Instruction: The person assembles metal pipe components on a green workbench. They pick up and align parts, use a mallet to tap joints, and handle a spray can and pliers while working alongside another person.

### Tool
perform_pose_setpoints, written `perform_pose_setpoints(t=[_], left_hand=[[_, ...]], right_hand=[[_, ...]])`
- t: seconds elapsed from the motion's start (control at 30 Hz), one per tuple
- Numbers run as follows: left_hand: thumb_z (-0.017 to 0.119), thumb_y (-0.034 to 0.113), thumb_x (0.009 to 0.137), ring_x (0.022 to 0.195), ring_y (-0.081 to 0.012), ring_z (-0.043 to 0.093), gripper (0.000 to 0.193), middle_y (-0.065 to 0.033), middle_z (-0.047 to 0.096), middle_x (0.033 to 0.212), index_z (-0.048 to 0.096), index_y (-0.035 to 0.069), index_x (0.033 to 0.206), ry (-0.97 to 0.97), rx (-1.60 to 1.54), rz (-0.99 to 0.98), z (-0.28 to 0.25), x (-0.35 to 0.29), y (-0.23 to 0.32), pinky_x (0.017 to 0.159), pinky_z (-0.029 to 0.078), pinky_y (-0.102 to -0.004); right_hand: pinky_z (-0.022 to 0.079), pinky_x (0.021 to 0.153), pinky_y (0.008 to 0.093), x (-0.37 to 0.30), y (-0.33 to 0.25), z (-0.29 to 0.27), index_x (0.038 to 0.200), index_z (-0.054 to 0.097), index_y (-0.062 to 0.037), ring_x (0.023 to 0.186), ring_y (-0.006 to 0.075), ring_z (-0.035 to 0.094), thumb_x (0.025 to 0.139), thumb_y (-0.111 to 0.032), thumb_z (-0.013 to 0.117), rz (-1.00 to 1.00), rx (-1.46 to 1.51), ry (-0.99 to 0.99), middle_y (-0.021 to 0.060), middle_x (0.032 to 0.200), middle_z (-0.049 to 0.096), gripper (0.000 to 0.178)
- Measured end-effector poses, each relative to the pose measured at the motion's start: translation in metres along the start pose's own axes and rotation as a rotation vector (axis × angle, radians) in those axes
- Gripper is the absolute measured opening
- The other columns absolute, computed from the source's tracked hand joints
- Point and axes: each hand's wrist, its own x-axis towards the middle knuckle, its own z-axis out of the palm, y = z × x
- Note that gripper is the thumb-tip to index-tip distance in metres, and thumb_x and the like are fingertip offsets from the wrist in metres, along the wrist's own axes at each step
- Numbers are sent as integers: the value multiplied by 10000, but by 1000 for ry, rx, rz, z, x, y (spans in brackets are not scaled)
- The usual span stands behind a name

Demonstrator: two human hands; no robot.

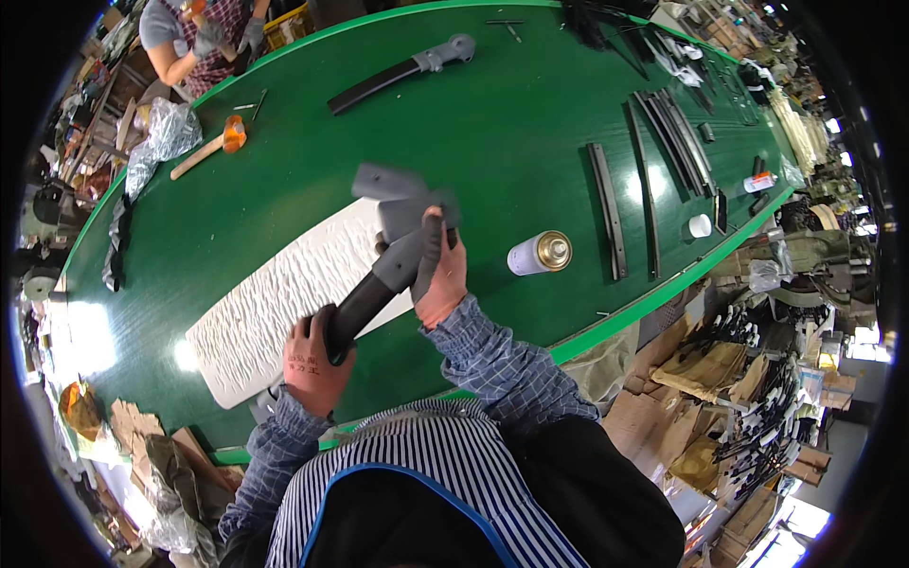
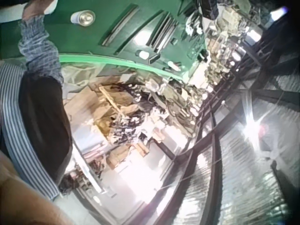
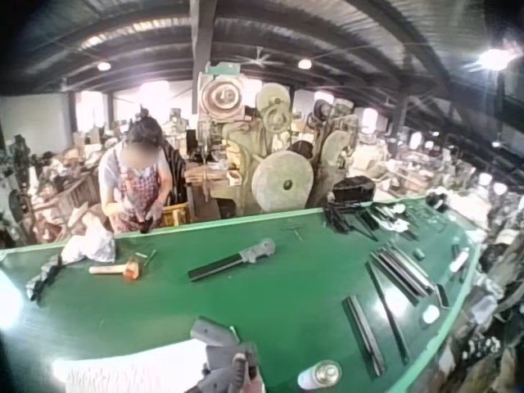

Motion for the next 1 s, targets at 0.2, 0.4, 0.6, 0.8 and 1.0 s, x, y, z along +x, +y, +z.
perform_pose_setpoints(t=[0.2,0.4,0.6,0.8,1.0], left_hand=[[793,143,760,1094,-316,616,596,-162,618,1222,587,81,1316,-285,-782,-226,7,-27,7,889,535,-432],[576,333,1002,1296,-315,514,373,-123,598,1333,597,102,1295,383,-2110,-169,12,18,-44,1171,322,-522],[617,213,961,1055,-283,645,152,-85,709,972,687,80,938,611,-2127,-131,-29,24,-75,1147,368,-546],[593,139,946,1017,-302,647,118,-108,695,916,661,60,890,749,-2217,-220,-26,1,-102,1123,384,-566],[622,142,941,994,-290,653,91,-83,695,894,678,80,904,782,-2211,-259,-31,-4,-133,1102,416,-543]], right_hand=[[606,848,421,17,1,-10,1298,466,34,940,327,683,1055,-464,452,-67,152,17,191,1166,603,554],[516,1032,405,-2,45,4,1322,466,52,1153,326,615,1063,-448,440,-8,-21,-170,196,1235,587,564],[583,912,397,-9,56,1,1361,481,-36,1092,281,658,1024,-168,577,387,228,-186,120,1162,649,374],[573,941,404,-2,63,9,1286,557,-41,1114,254,655,1011,-270,595,467,-48,-218,126,1223,645,360],[553,907,401,-4,93,15,1437,485,-141,1087,229,650,1022,-509,494,535,-249,-206,66,1282,635,555]])
